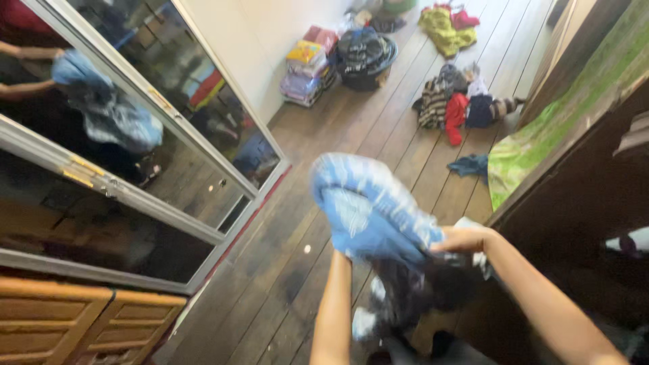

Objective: The person sorts through several piles of clothing on a wooden floor, picking up individual items and placing them into a plastic bin or closet.

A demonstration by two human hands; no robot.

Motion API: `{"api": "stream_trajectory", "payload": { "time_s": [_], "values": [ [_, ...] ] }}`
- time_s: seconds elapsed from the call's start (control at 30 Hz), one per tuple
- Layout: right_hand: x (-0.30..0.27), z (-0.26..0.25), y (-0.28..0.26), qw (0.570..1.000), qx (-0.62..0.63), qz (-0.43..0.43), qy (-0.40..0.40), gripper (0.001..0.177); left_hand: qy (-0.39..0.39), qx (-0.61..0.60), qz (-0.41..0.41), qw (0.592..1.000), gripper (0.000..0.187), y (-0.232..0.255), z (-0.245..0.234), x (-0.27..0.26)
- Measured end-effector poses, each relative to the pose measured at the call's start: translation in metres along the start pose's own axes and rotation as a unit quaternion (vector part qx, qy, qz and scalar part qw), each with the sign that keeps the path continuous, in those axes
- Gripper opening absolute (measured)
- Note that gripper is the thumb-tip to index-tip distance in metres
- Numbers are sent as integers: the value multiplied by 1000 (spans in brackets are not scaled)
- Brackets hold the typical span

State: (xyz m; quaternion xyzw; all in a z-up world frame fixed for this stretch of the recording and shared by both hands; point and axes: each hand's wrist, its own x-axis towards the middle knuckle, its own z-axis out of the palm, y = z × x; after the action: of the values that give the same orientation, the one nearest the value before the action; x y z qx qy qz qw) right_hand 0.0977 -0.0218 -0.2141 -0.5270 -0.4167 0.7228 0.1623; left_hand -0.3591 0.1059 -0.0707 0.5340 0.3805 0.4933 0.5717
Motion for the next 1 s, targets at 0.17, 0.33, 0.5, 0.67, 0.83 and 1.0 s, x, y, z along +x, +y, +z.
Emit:
{"api": "stream_trajectory", "payload": {
  "time_s": [0.17,0.33,0.5,0.67,0.83,1.0],
  "values": [
    [-90,-39,-56,992,76,-78,57,47,84,-45,5,995,40,-58,6,-31],
    [-99,-106,-117,892,-68,-307,325,44,199,-21,30,979,46,-138,40,-73],
    [-21,-22,-35,925,-230,-199,227,41,155,53,-106,981,51,-240,94,-140],
    [36,62,7,937,-294,-167,84,38,42,142,-277,949,57,-269,47,-132],
    [21,14,-79,890,-365,-215,168,37,111,62,-293,948,54,-225,-64,-128],
    [-31,-17,-171,769,-229,-534,265,32,222,-16,-158,962,51,-134,-130,-144]
  ]
}}
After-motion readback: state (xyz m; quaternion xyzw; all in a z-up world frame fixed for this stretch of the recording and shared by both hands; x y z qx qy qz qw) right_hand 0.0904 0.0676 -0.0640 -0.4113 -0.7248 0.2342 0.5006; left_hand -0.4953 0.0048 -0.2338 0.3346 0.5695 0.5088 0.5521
